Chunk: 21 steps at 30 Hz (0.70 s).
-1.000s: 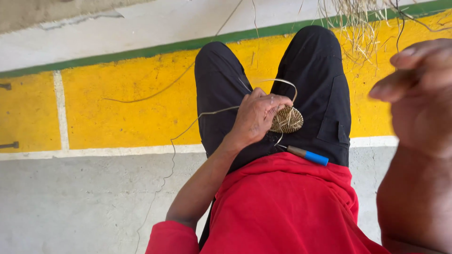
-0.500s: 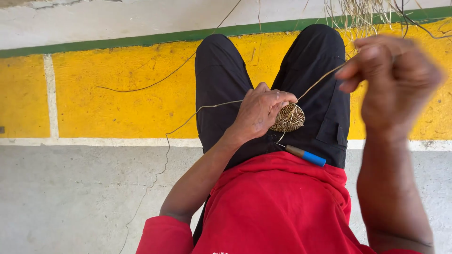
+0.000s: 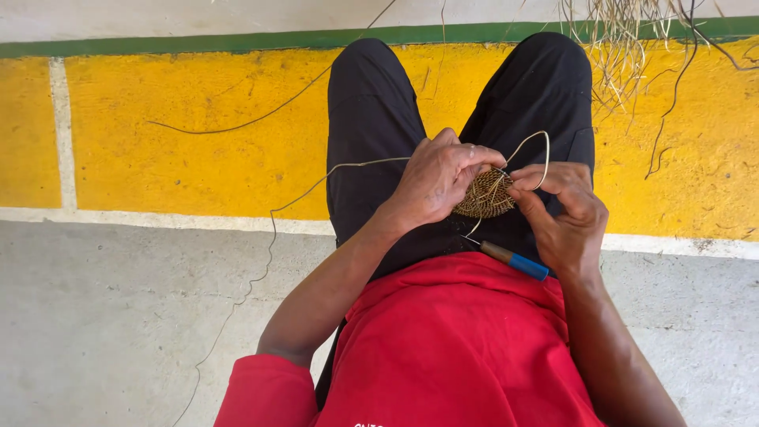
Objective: Weaving natural fibers into a circular pattern using a needle and a craft knife.
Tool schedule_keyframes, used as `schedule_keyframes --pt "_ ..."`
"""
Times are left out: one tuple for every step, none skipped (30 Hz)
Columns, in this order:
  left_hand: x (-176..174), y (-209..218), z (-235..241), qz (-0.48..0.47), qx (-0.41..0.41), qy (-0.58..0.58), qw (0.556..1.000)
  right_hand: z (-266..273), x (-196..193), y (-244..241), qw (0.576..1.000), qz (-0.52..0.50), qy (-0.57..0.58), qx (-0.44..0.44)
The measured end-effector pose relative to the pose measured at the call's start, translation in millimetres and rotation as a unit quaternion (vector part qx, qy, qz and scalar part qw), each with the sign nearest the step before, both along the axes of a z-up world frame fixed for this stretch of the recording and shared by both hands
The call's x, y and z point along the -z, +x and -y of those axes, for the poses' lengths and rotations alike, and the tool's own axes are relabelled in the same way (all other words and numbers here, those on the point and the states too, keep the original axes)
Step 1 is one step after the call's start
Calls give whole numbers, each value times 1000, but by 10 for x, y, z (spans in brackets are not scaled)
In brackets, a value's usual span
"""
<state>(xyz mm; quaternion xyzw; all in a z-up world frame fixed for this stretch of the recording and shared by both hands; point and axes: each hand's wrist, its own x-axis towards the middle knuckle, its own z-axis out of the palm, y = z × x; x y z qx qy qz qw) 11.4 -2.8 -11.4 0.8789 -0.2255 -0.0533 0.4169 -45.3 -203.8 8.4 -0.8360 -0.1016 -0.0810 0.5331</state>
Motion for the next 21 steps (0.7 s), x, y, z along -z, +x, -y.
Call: schedule_keyframes --pt "-3 -12 -6 5 -3 -6 1000 0 21 -17 1000 18 -2 8" --pt "-6 -22 -15 10 -5 -12 1000 -3 42 -32 999 37 -4 15" --pt "-4 -14 -24 10 -9 -11 1000 -7 44 -15 999 36 -4 11" --pt "-3 -7 -34 12 -11 -15 1000 -11 45 2 999 37 20 7" --pt "1 -18 -38 13 -12 -19 1000 -12 44 -5 998 36 42 5" --pt "5 -36 -45 11 -15 -19 1000 -16 42 -4 999 34 42 3" --pt "5 -27 -45 0 -12 -18 1000 -17 42 13 998 26 62 -5" --pt "4 -18 -44 -10 -10 -16 1000 -16 39 29 996 18 82 -14" --pt "1 -24 -44 -11 -10 -17 1000 -22 40 28 996 18 81 -14" --pt "-3 -31 -45 0 -10 -15 1000 -27 40 26 998 17 59 -13" --pt "-5 -18 -39 14 -7 -13 1000 -29 45 34 999 18 37 -10" --pt "-1 -7 -33 15 -5 -13 1000 -40 42 43 999 20 37 -8" --pt "-1 -8 -34 -2 -7 -7 1000 -55 35 50 1000 10 28 -2" --pt "0 -8 -36 -19 -8 -1 1000 -72 29 58 1000 0 19 5" --pt "-14 -7 -39 -19 -9 0 1000 -80 24 62 1000 0 19 4" --pt "-26 -4 -41 -16 -8 -2 1000 -86 20 66 1000 22 -8 11" --pt "-38 -9 -41 -15 -6 -5 1000 -91 14 60 998 42 -35 19" --pt "-23 -12 -41 -16 -6 -5 1000 -92 28 50 998 41 -35 19" --pt "-9 -9 -46 -16 -7 -5 1000 -95 44 48 999 34 -23 21" --pt "4 -6 -50 -17 -8 -4 1000 -98 60 46 999 26 -12 23" --pt "-3 -7 -48 -17 -8 -4 1000 -93 92 44 999 26 -12 23"
